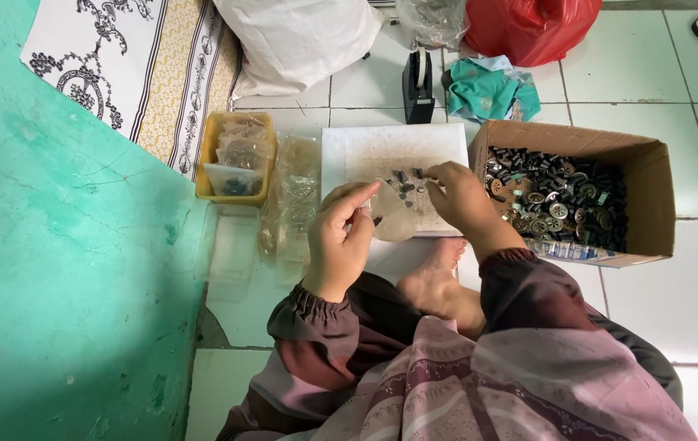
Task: The person sits on the floor and sorts small metal buttons from a cardboard box into small clear plastic bags. They place the filled bags into a yellow plastic container.
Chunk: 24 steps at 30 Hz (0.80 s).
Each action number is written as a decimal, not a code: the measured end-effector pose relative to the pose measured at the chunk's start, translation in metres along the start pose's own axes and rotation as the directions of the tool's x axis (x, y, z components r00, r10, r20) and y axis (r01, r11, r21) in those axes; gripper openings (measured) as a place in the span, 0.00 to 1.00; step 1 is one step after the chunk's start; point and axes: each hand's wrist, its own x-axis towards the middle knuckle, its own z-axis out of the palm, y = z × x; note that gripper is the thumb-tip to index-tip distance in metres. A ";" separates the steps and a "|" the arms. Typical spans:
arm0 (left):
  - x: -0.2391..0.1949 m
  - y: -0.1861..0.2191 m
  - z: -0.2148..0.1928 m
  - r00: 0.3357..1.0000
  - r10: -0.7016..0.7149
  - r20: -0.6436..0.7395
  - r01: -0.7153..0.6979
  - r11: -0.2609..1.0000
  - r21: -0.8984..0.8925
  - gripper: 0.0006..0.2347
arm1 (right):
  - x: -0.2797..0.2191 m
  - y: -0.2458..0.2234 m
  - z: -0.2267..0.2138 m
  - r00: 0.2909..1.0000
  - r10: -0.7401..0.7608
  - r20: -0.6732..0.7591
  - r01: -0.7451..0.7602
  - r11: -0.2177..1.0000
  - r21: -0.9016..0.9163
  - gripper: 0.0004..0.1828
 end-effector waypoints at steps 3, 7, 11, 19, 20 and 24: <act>0.010 0.001 0.001 0.998 0.060 -0.009 -0.060 0.998 -0.024 0.19 | -0.004 0.003 0.036 0.904 0.192 0.382 -0.072 0.949 -0.307 0.18; 0.008 -0.018 0.006 1.000 0.014 -0.001 -0.014 0.999 -0.028 0.19 | -0.013 -0.013 0.055 0.927 0.060 0.370 0.118 0.890 -0.440 0.20; -0.001 -0.029 0.003 0.999 -0.043 0.015 0.043 0.999 -0.018 0.19 | -0.019 -0.008 0.074 0.926 -0.008 0.378 0.224 0.817 -0.532 0.12; -0.006 -0.039 -0.001 0.998 -0.068 0.012 0.068 0.997 -0.027 0.19 | -0.012 0.026 0.096 0.938 0.102 0.330 0.062 0.890 -0.451 0.11; -0.006 -0.037 -0.001 0.997 -0.078 0.010 0.078 0.996 -0.031 0.19 | -0.009 0.027 0.095 0.939 0.081 0.334 0.075 0.901 -0.427 0.11; -0.010 -0.038 -0.004 0.994 -0.106 0.008 0.106 0.994 -0.034 0.19 | -0.001 0.046 0.108 0.934 0.026 0.356 0.134 0.898 -0.418 0.13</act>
